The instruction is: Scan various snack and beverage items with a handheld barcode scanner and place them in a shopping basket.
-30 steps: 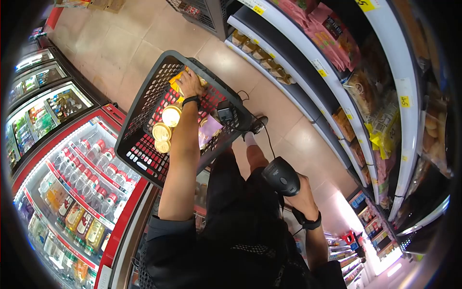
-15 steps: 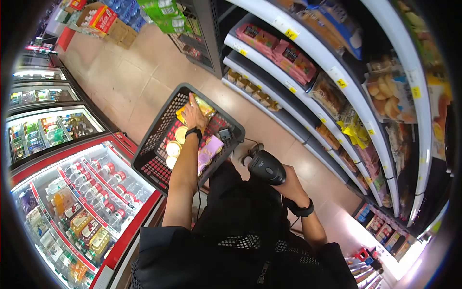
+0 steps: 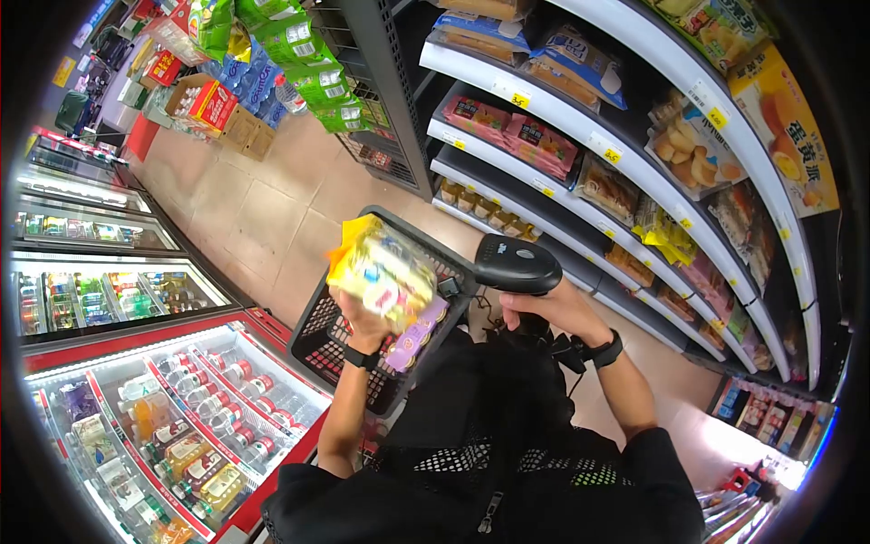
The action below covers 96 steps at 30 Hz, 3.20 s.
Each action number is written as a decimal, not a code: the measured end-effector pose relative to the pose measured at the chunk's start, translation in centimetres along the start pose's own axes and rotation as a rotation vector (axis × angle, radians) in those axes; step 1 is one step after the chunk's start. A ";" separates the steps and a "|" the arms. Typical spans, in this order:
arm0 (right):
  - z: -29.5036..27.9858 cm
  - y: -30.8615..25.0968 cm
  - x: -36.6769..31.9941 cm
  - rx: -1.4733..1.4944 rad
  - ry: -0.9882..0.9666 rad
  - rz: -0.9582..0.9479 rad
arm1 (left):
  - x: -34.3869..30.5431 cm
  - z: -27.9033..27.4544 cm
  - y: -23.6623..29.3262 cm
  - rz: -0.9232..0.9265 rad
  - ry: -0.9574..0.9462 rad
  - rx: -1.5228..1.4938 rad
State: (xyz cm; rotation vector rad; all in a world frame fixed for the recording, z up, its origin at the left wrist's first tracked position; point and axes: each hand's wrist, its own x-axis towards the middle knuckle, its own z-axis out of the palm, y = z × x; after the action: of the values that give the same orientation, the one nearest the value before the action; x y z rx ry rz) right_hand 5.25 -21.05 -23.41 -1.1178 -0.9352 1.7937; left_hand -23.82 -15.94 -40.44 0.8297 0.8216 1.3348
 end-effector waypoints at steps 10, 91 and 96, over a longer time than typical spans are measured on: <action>2.3 -4.4 -2.4 -0.116 -0.139 0.022 | -2.8 3.6 5.6 0.055 -0.292 -0.334; -14.7 0.4 -8.2 -0.135 0.319 -0.214 | 29.2 43.8 23.0 1.702 -0.416 1.309; -14.7 1.5 -7.6 -0.205 0.309 -0.199 | 28.0 43.4 23.5 1.807 -0.343 1.365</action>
State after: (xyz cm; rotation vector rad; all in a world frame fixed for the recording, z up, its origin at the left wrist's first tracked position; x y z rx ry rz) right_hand 20.72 -25.99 -27.11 -1.3352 -1.0169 1.3415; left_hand 4.72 11.66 0.10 3.2824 0.4665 1.7816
